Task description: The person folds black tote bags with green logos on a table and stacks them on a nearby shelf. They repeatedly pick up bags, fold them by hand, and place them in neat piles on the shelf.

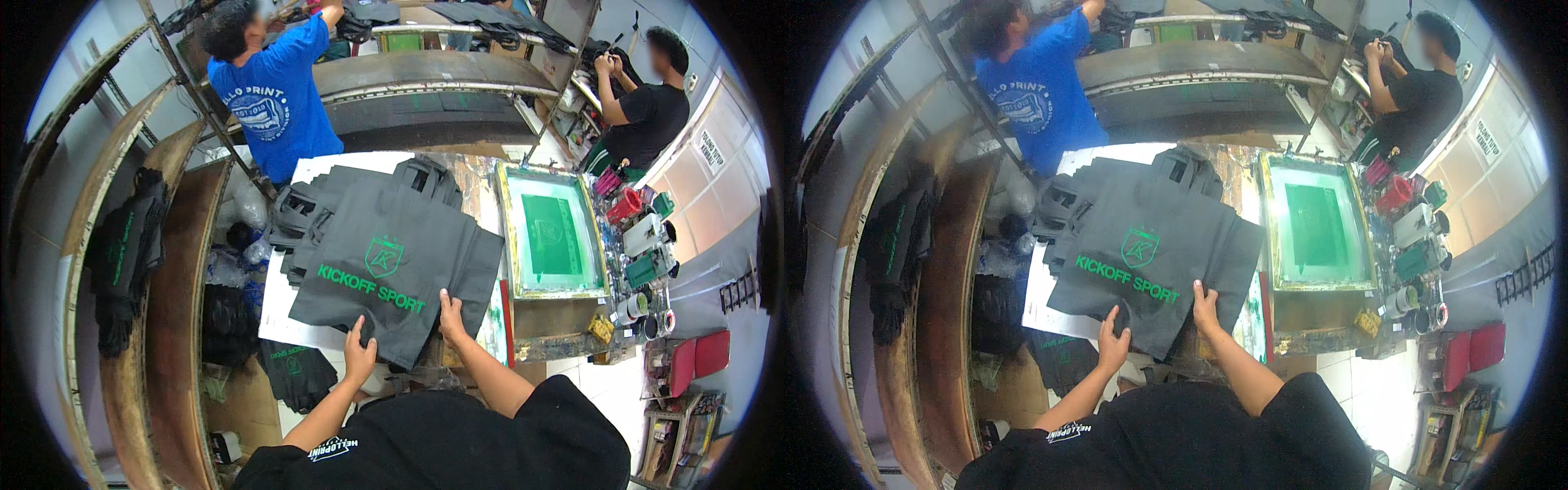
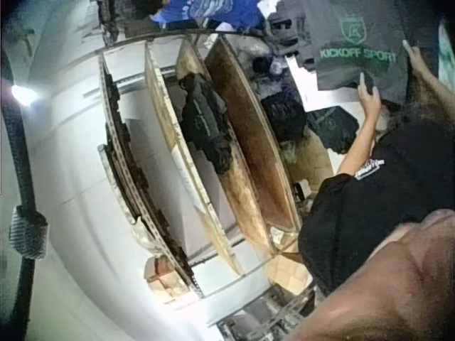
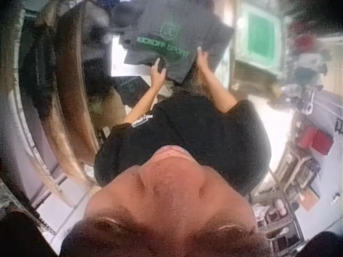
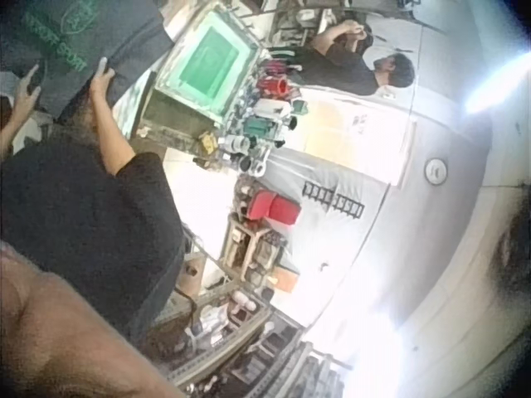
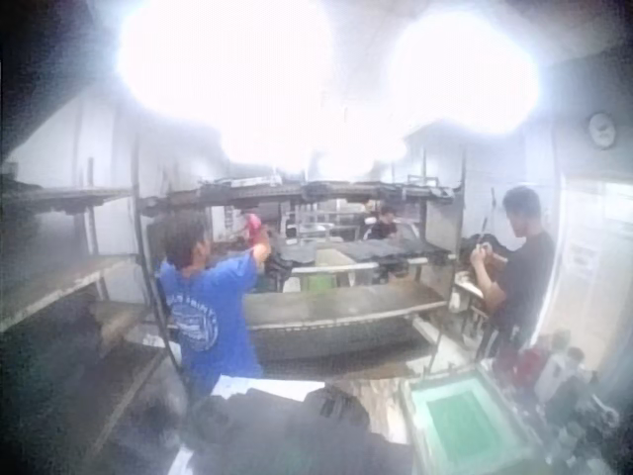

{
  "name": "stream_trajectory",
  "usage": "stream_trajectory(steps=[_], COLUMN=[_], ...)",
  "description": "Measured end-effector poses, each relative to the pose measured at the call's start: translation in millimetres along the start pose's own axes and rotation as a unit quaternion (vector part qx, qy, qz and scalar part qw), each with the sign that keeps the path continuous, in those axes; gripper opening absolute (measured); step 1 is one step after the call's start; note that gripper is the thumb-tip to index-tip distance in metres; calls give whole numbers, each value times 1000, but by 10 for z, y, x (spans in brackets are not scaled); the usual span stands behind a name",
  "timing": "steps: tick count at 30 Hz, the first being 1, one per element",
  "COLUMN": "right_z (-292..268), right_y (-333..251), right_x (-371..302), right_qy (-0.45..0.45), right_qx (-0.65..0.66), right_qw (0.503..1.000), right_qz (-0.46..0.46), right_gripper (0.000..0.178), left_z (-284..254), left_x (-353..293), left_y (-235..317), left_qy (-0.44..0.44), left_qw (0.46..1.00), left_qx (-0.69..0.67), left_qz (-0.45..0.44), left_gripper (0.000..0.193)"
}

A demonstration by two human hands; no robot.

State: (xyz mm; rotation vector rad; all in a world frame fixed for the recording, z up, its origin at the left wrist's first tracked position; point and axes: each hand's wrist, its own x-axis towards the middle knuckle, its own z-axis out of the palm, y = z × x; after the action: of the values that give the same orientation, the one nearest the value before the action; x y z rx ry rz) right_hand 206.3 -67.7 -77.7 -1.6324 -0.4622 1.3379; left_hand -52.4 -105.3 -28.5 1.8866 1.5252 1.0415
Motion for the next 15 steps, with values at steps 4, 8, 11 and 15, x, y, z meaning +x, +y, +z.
stream_trajectory(steps=[4, 8, 11, 15], right_z=[131, 172, 142, 70], right_y=[-167, -147, 24, 252], right_x=[-142, -140, -11, 163], right_qy=[99, 120, 126, 122], right_qx=[-141, -180, -142, -144], right_qw=[983, 974, 975, 974], right_qz=[-55, -70, -114, -129], right_gripper=[97, 89, 78, 67], left_z=[-72, -68, -36, -119], left_x=[-92, -118, -121, -2], left_y=[88, 22, 30, -182], left_qy=[-117, -150, -45, 76], left_qw=[989, 982, 991, 980], left_qx=[-13, 34, -23, -105], left_qz=[-93, -109, -125, -150], left_gripper=[64, 66, 69, 70])
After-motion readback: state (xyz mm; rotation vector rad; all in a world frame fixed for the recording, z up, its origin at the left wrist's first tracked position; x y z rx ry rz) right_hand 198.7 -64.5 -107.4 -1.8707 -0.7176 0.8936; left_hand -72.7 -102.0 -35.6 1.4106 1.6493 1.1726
